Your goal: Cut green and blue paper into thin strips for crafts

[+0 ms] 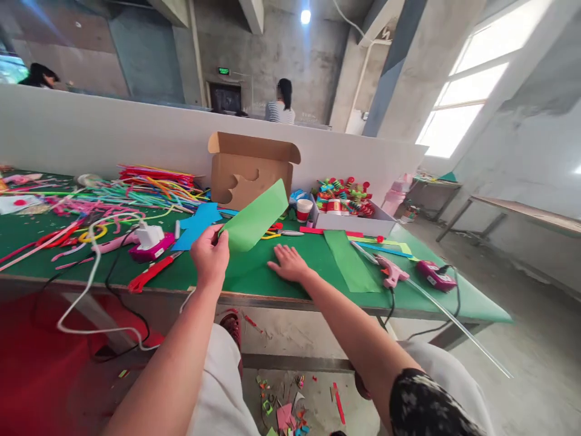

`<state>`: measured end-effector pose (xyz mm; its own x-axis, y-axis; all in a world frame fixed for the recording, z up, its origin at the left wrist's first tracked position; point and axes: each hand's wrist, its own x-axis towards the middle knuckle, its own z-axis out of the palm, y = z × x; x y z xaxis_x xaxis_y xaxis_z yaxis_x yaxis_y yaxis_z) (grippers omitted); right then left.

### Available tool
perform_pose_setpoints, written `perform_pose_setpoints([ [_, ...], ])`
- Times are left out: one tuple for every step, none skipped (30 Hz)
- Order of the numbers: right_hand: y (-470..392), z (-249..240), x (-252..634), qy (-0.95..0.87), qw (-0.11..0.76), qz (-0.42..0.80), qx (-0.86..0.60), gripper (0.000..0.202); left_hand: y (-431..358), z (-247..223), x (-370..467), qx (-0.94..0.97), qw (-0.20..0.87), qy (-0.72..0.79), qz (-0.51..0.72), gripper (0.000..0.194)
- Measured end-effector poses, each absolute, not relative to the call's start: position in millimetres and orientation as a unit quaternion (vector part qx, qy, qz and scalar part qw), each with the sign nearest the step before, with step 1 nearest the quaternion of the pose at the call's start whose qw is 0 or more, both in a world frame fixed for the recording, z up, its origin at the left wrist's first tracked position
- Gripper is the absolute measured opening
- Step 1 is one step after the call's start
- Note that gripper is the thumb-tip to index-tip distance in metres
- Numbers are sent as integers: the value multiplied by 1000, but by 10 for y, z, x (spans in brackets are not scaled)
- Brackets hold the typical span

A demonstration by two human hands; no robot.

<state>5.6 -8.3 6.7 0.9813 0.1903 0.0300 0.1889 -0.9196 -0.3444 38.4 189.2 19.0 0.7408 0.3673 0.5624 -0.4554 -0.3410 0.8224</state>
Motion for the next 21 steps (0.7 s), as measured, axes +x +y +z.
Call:
perform_pose_setpoints([
  [-26,36,-44,-108,174,7,-979,59,1854,181,379,747,560,-39,355,30],
  [19,1,-184,-135,174,11,-975,59,1814,176,370,758,546,-50,353,30],
  [48,-32,-356,-196,178,21,-964,59,1773,174,357,767,531,-65,353,29],
  [56,-60,-548,-264,200,37,-943,57,1733,175,339,775,517,-81,354,29],
  [37,-78,-744,-340,231,76,-908,52,1695,178,316,781,502,-98,357,28],
  [-14,-82,-928,-387,268,114,-875,47,1660,183,291,787,487,-116,360,28],
  [-101,-68,-1085,-403,305,132,-853,41,1629,187,264,791,473,-131,365,27],
  [-223,-35,-1200,-388,336,122,-849,35,1601,190,238,794,458,-142,372,27],
  [-378,16,-1268,-337,346,82,-871,29,1577,190,215,798,443,-151,380,27],
  [-558,82,-1287,-245,327,22,-912,24,1555,187,195,801,427,-160,388,27],
  [-754,159,-1263,-118,268,-27,-956,21,1533,180,179,803,412,-170,395,27],
  [-956,240,-1206,22,182,-56,-981,19,1511,168,165,805,398,-183,400,27],
  [-1151,318,-1130,86,143,-72,-983,20,1487,154,153,807,383,-200,403,28],
  [-1331,387,-1047,122,121,-79,-982,23,1460,138,142,808,368,-221,404,28],
  [-1486,441,-966,152,101,-80,-980,25,1431,120,130,808,353,-243,405,29],
  [-1612,476,-895,171,88,-77,-978,28,1400,102,118,808,338,-262,404,29],
  [-1707,492,-835,181,77,-74,-978,30,1369,85,106,809,324,-280,403,30],
  [-1772,491,-787,187,68,-70,-977,32,1339,71,92,809,314,-296,400,30],
  [-1812,475,-747,188,60,-68,-978,33,1311,60,79,809,307,-310,395,30],
  [-1833,450,-714,185,53,-68,-979,33,1288,53,66,808,302,-322,390,31],
  [-1841,422,-687,179,44,-70,-980,32,1268,49,55,808,299,-331,385,31],
])
